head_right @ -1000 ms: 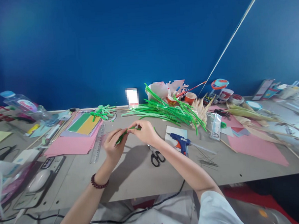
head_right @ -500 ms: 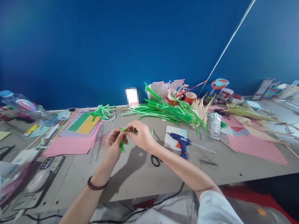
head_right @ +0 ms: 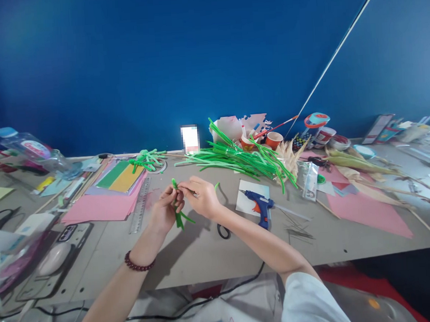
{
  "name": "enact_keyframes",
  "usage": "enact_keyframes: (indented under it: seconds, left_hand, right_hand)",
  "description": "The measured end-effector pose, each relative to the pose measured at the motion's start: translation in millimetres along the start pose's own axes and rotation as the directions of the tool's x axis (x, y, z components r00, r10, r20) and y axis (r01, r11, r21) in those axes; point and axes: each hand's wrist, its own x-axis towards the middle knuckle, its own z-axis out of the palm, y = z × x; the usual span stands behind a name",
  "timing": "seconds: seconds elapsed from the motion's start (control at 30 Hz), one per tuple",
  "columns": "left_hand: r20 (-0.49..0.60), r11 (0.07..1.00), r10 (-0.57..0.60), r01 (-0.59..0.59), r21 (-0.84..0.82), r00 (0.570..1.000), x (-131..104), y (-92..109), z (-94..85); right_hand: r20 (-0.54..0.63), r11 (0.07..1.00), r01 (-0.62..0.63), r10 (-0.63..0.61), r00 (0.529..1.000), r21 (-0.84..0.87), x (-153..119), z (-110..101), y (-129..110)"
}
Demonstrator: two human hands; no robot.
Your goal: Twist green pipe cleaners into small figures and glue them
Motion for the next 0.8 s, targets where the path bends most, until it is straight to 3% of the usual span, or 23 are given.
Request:
enact_keyframes:
  seconds: [0.17, 0.27, 0.4, 0.47, 0.57, 0.7, 0.8]
  left_hand:
    - [0.027, 0.950, -0.170, 0.171, -0.262, 0.985, -3.4, 8.1, 1.9]
    - [0.019, 0.923, -0.181, 0.176, -0.343, 0.983, -7.3, 10.7, 5.2]
    - [0.040, 0.933, -0.142, 0.147, -0.328, 0.989, -9.9, 11.9, 5.6]
    - [0.089, 0.954, -0.120, 0.140, -0.266, 0.989, -8.8, 11.7, 2.5]
    - [0.179, 0.983, -0.107, 0.130, -0.126, 0.978, -5.1, 10.0, -2.7]
    - [0.254, 0.990, -0.120, 0.133, -0.034, 0.960, -1.0, 6.0, -5.1]
    - [0.283, 0.983, -0.159, 0.180, -0.048, 0.946, -0.3, 3.5, -5.4]
  right_hand:
    - [0.049, 0.991, 0.112, -0.108, 0.993, -0.075, 1.0, -4.2, 2.4]
    - [0.089, 0.981, 0.149, -0.138, 0.986, -0.127, 1.0, -6.7, 4.4]
    - [0.077, 0.985, 0.147, -0.140, 0.987, -0.096, 0.2, -8.5, 2.1]
    - [0.060, 0.996, 0.089, -0.088, 0.994, -0.017, 1.0, -10.3, -2.6]
    - [0.082, 0.986, -0.109, 0.099, 0.992, 0.130, 5.0, -13.8, -9.3]
    - [0.196, 0.842, -0.398, 0.348, 0.917, 0.365, 13.5, -16.8, -8.0]
    - [0.300, 0.726, -0.520, 0.426, 0.854, 0.450, 18.7, -18.0, -3.1]
